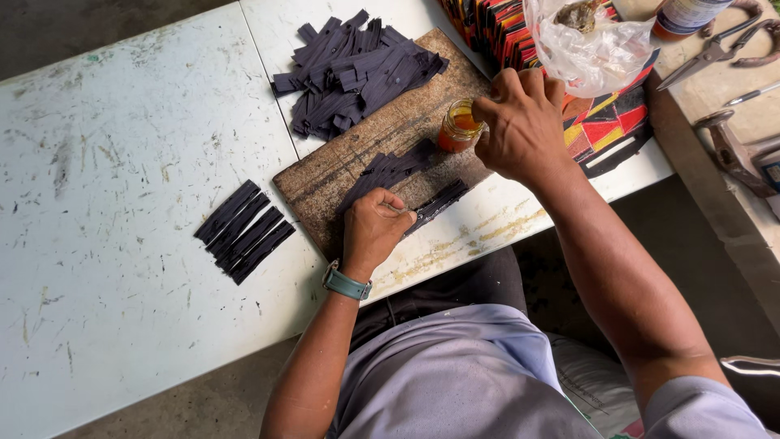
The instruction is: The person repeatedly picks up dark fabric strips, applies a viscous substance from a small jar onto them using a finger, and places the coated strips into a neat stack on the table. The process is repeated for multiple strips throughout the clip.
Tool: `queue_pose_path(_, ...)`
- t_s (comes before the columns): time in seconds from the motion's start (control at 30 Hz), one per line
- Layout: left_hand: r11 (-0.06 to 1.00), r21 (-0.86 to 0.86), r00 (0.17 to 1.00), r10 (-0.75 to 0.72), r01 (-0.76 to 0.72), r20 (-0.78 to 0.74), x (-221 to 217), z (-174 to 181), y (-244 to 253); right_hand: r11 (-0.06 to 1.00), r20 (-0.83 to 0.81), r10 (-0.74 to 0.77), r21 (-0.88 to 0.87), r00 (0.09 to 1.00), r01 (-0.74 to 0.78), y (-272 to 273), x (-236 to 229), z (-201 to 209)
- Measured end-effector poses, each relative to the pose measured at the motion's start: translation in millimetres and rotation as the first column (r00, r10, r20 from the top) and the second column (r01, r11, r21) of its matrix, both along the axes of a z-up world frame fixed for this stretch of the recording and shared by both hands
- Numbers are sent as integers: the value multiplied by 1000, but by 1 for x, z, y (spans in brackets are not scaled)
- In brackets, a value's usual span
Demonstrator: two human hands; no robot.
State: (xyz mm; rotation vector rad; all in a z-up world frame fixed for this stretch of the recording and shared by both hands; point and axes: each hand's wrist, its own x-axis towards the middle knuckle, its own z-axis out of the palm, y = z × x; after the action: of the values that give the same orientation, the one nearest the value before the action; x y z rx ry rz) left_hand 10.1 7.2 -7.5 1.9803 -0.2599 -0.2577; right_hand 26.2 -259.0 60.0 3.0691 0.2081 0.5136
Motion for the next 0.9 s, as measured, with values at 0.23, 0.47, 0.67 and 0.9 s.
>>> queue_pose_path(0.23,1000,28,1000,-8,8,-2,0,4,0,992,-113,55,117,992,-42,6,2,19)
queue_pose_path(0.47,999,39,1000,-21,22,-21,4,7,0,869,110,170,451,979,-201,57,-117,-5)
queue_pose_path(0.67,998,42,999,-51,51,-1,7,9,2,948,-163,156,302,974,-102,98,-152,-74)
queue_pose_path(0.9,997,64,998,-46,48,-34,6,12,0,964,-205,98,263,974,-41,101,-142,-70)
